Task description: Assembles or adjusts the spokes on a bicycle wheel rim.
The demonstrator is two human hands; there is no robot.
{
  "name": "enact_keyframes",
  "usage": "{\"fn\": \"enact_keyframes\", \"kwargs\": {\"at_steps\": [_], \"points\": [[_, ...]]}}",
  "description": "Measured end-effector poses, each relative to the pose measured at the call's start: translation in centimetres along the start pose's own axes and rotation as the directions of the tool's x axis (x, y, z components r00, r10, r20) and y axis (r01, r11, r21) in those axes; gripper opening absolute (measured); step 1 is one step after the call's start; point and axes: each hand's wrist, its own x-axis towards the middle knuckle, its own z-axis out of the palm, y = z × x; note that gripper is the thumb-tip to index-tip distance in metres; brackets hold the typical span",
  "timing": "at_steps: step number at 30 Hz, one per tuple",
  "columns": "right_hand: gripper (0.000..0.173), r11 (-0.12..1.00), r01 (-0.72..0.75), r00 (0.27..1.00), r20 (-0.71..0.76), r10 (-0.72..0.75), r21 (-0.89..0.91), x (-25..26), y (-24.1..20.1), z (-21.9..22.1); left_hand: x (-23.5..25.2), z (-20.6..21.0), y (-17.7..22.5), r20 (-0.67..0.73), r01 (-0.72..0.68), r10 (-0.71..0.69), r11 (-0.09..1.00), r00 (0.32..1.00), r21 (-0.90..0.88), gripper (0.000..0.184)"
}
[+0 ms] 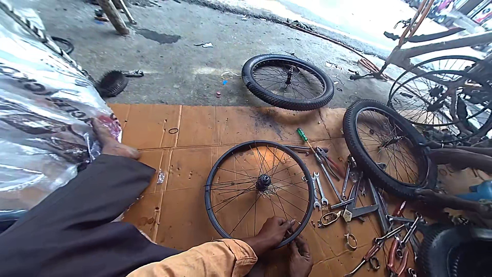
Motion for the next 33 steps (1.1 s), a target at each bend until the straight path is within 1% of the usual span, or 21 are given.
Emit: {"fn": "enact_keyframes", "kwargs": {"at_steps": [3,6,11,16,19,22,24,26,29,31,33], "points": [[0.019,0.999,-0.014,0.999,-0.030,0.013,-0.039,0.0,0.0,0.3,0.1,0.1,-0.2,0.002,0.001,-0.001,1.000,1.000,0.008,0.050],[0.019,0.998,-0.015,0.999,-0.030,0.013,-0.062,-0.1,-0.3,0.4,0.0,0.1,0.0,0.000,0.003,-0.003,1.000,1.000,0.012,0.049],[0.016,0.999,0.007,1.000,-0.020,-0.007,-0.034,0.1,-0.6,0.6,0.1,0.0,0.1,0.008,0.008,-0.008,1.000,1.000,-0.011,0.049],[0.017,0.999,0.036,0.999,0.027,-0.036,-0.017,0.4,-0.8,0.4,-0.1,-0.3,0.6,0.020,0.017,-0.018,1.000,1.000,0.026,0.052],[0.017,0.998,0.056,0.998,0.021,-0.056,0.006,0.4,-0.8,0.5,-0.2,-0.4,0.9,0.028,0.030,-0.030,0.999,0.999,0.024,0.052],[0.017,0.994,0.112,0.993,0.042,-0.112,0.019,0.3,-0.6,0.5,-0.3,-0.7,1.2,0.047,0.052,-0.050,0.998,0.998,-0.024,0.050],[0.017,0.982,0.189,0.980,0.062,-0.189,-0.007,0.3,-0.2,0.4,-0.5,-1.0,1.6,0.073,0.081,-0.075,0.994,0.994,-0.078,0.047],[0.017,0.961,0.267,0.962,0.078,-0.262,-0.066,0.3,0.0,0.3,-0.7,-1.0,2.1,0.093,0.108,-0.097,0.986,0.991,-0.126,0.046],[0.019,0.921,0.356,0.934,0.092,-0.346,-0.154,0.4,-0.1,0.4,-1.1,-1.2,2.6,0.105,0.113,-0.097,0.982,0.990,-0.153,0.045],[0.020,0.904,0.392,0.920,0.094,-0.381,-0.172,0.4,-0.1,0.5,-1.1,-1.3,2.6,0.106,0.115,-0.099,0.981,0.989,-0.154,0.045],[0.020,0.905,0.400,0.916,0.096,-0.389,-0.147,0.4,0.0,0.4,-1.0,-1.2,2.6,0.102,0.118,-0.104,0.981,0.989,-0.152,0.044]]}}
